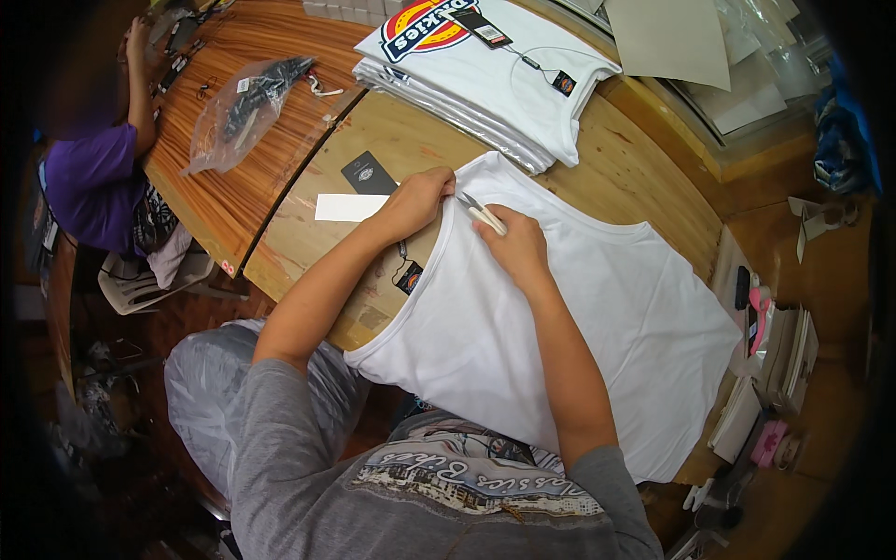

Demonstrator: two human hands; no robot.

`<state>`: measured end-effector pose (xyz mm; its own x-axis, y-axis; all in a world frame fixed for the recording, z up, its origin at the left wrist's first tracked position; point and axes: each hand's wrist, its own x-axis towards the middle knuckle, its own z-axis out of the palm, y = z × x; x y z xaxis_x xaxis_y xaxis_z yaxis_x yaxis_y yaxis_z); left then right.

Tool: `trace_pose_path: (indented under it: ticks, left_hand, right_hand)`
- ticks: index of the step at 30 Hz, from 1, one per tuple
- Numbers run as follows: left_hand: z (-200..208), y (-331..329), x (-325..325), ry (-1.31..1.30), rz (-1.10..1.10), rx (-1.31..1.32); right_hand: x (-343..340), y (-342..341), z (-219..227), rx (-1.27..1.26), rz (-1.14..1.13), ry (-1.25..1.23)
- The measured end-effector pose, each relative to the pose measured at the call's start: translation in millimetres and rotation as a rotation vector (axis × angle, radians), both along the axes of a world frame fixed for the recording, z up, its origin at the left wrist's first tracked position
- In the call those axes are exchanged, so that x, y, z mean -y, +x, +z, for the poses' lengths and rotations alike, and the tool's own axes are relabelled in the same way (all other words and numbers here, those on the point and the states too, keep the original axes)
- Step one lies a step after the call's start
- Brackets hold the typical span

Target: The person folds white t-shirts on a wooden table. They place a cardboard insert inside each shirt, fold the sleeves and body, use a lint roller to clean the surface, and then stack the folded shirts.

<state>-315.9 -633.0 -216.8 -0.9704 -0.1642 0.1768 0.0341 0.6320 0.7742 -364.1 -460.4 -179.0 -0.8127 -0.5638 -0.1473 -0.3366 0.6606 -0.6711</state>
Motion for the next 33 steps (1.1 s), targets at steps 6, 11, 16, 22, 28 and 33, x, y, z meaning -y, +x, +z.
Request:
trace_pose_path:
  ticks: [6, 11, 16, 22, 28, 33]
  left_hand:
    - [-2, -1, 0, 0.013, -0.007, -0.015]
    - [0, -2, -3, 0.023, -0.003, -0.042]
    - [-5, -1, 1, 0.099, 0.044, -0.002]
    - [47, 123, 13, 0.412, 0.327, 0.078]
    - [68, 283, 0, -0.057, 0.222, 0.739]
    - [11, 304, -66, 0.177, 0.544, 0.597]
  right_hand:
    - [9, -4, 11, 0.043, 0.055, 0.16]
    - [9, -6, 6, -0.016, 0.09, 0.125]
    - [6, -10, -3, -0.011, 0.106, 0.052]
    - [-81, -89, -5, 0.159, -0.132, 0.033]
    - [-150, -198, -25, -0.459, -0.243, 0.206]
    - [-129, -150, -3, -0.598, -0.187, 0.046]
